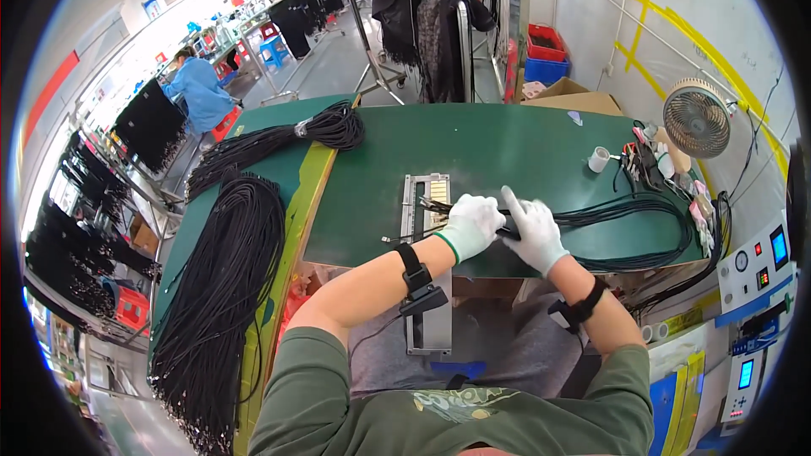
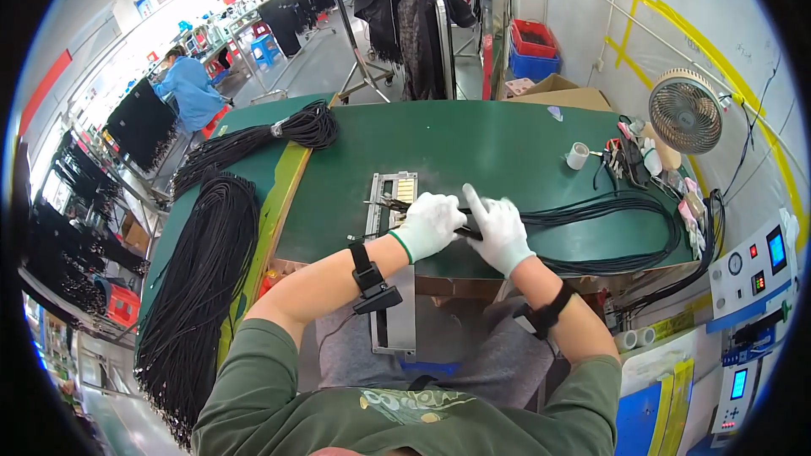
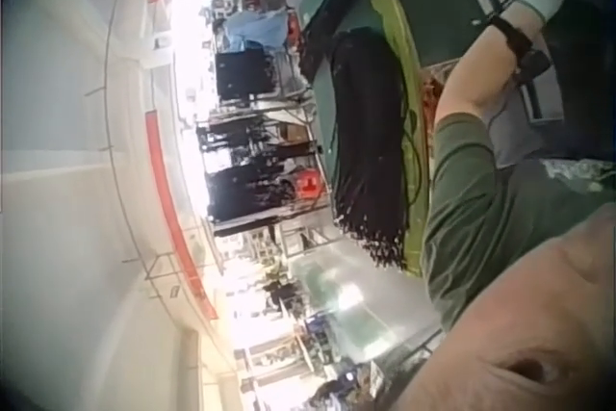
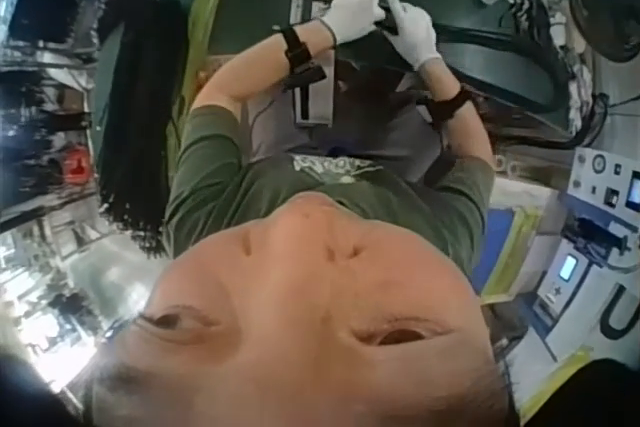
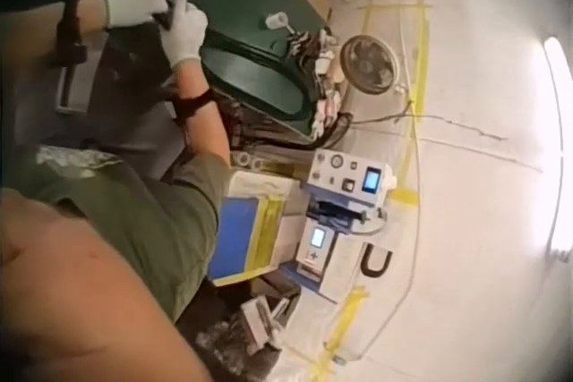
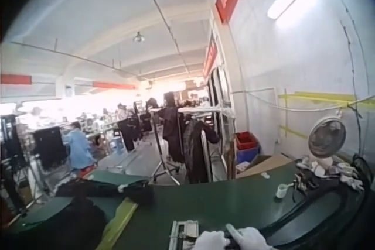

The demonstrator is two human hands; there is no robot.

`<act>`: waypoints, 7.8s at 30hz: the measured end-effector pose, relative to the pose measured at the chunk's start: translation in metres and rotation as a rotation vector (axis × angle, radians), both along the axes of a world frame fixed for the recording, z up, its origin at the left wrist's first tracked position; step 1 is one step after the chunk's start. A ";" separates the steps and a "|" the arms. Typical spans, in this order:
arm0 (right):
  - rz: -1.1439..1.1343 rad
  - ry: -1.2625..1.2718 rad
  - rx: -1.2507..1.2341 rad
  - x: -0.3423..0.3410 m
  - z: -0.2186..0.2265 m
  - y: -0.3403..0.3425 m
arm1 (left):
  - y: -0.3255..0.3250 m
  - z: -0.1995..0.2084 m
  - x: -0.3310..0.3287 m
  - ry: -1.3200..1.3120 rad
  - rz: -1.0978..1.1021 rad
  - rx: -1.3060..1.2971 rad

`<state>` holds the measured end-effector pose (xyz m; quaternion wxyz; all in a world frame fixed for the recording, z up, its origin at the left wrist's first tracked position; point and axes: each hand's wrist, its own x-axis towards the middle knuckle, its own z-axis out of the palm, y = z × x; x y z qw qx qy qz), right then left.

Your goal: The person arranges cables into a metal jig, places the jig onto a machine, and then removes the cables to bundle them with tape. They then set the bundle aside and repeat the process by loading more cables into a jig.

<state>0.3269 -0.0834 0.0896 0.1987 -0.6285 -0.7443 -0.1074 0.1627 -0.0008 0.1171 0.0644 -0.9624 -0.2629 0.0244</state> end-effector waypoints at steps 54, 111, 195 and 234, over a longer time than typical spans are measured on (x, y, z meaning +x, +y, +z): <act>-0.035 0.201 -0.223 0.034 -0.037 0.055 | 0.007 -0.094 -0.146 -0.797 0.342 0.005; 0.064 0.272 -0.179 0.020 -0.059 0.087 | 0.007 -0.097 -0.127 -0.858 0.353 -0.027; 0.370 0.350 -0.231 -0.059 -0.022 0.040 | 0.004 -0.100 -0.152 -1.138 0.477 -0.077; 0.405 0.261 -0.181 -0.068 -0.025 0.058 | -0.003 -0.092 -0.141 -1.048 0.235 -0.105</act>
